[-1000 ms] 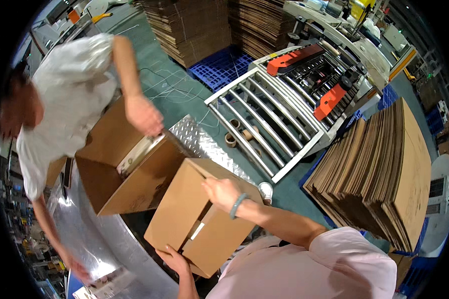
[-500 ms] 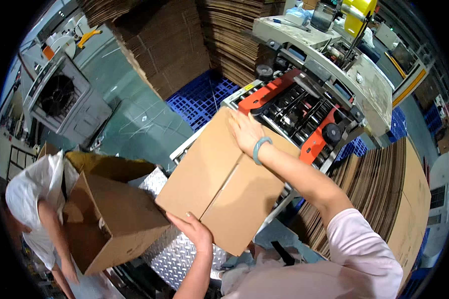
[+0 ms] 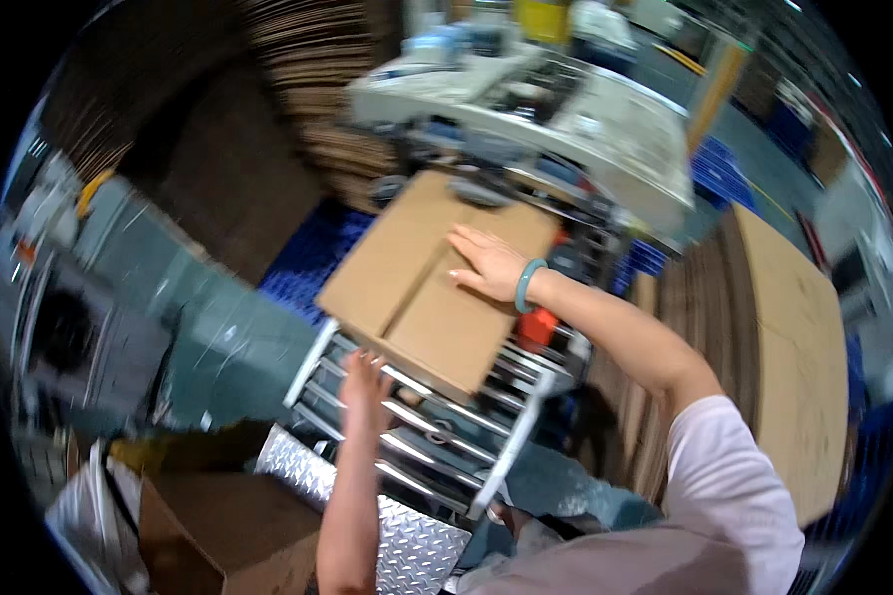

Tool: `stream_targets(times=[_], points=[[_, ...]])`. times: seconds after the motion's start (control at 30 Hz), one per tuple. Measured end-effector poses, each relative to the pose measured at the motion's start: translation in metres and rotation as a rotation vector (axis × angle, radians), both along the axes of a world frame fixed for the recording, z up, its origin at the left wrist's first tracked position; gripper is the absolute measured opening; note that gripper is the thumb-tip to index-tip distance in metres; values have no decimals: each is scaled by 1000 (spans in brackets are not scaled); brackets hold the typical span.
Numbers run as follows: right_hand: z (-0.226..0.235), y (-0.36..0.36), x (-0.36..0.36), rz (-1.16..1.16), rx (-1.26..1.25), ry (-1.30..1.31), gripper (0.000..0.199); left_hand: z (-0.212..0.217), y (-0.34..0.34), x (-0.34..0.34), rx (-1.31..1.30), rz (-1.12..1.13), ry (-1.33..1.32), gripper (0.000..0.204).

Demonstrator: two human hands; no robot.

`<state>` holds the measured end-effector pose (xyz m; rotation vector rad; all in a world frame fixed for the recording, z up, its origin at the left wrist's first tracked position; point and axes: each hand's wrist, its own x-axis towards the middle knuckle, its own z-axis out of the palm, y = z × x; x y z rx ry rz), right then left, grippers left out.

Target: The person places plastic-wrapped packages into cardboard boxes, closes the box flaps, and pushes the boxes through a conveyor-fed taping machine.

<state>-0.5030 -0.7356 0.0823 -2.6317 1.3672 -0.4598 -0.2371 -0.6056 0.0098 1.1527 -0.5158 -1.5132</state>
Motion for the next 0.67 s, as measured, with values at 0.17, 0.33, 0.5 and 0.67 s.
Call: stream_targets(times=[0.17, 0.33, 0.5, 0.67], points=[[127, 112, -163, -686, -121, 35, 33, -147, 158, 157, -72, -12, 179, 28], [117, 291, -342, -1085, -143, 82, 39, -216, 312, 141, 633, 91, 16, 16], [138, 343, -232, -1052, 235, 169, 47, -142, 354, 113, 584, 1, -237, 30], [123, 463, -80, -620, -58, 378, 64, -128, 452, 151, 341, 29, -280, 37]])
